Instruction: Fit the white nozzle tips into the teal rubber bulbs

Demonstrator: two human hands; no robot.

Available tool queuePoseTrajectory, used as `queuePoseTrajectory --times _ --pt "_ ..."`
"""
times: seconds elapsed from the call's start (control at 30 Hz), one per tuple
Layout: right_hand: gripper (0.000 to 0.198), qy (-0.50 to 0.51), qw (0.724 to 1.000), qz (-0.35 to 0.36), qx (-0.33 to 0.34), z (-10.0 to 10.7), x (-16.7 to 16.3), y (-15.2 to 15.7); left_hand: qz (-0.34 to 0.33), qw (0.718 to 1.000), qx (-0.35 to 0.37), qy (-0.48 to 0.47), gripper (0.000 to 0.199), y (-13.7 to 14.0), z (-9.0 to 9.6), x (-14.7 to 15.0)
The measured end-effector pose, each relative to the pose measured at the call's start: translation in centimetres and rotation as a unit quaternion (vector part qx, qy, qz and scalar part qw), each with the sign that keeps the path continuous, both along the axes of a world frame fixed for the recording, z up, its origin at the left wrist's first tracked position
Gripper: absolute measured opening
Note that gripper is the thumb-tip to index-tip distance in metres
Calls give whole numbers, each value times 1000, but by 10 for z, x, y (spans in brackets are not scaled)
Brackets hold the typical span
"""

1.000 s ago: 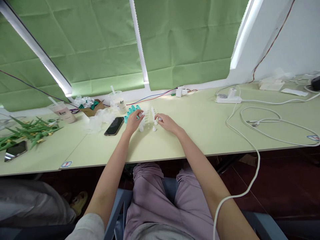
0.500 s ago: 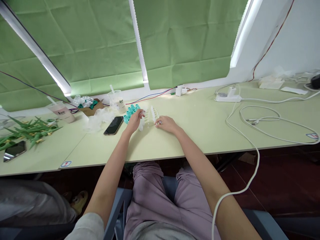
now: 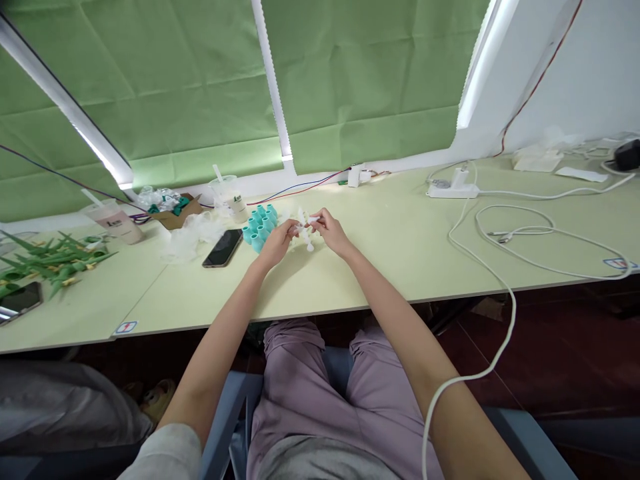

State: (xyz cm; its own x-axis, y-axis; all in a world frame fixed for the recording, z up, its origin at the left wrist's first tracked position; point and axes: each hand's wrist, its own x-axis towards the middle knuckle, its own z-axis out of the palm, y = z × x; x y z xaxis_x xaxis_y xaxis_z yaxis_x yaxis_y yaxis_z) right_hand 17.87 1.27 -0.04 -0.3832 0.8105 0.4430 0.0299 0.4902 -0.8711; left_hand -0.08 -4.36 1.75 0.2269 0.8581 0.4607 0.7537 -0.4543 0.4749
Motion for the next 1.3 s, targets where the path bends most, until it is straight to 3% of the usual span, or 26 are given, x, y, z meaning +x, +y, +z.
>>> queuePoseTrajectory --times 0.13,0.3,0.67,0.93,1.3 --pt "43 -7 999 -47 21 3 -1 -1 -5 1000 2 0 26 -2 0 4" --pt "45 -4 999 -12 -30 5 5 1 -8 1000 9 -11 25 -1 0 5" --pt "49 -52 998 12 -43 0 5 0 -6 1000 -4 -13 21 8 -10 4" --pt "54 -5 996 64 -56 0 6 0 5 999 -7 -42 26 6 -15 12" --pt "62 21 994 50 -95 1 3 -6 17 1000 12 14 28 5 -17 17"
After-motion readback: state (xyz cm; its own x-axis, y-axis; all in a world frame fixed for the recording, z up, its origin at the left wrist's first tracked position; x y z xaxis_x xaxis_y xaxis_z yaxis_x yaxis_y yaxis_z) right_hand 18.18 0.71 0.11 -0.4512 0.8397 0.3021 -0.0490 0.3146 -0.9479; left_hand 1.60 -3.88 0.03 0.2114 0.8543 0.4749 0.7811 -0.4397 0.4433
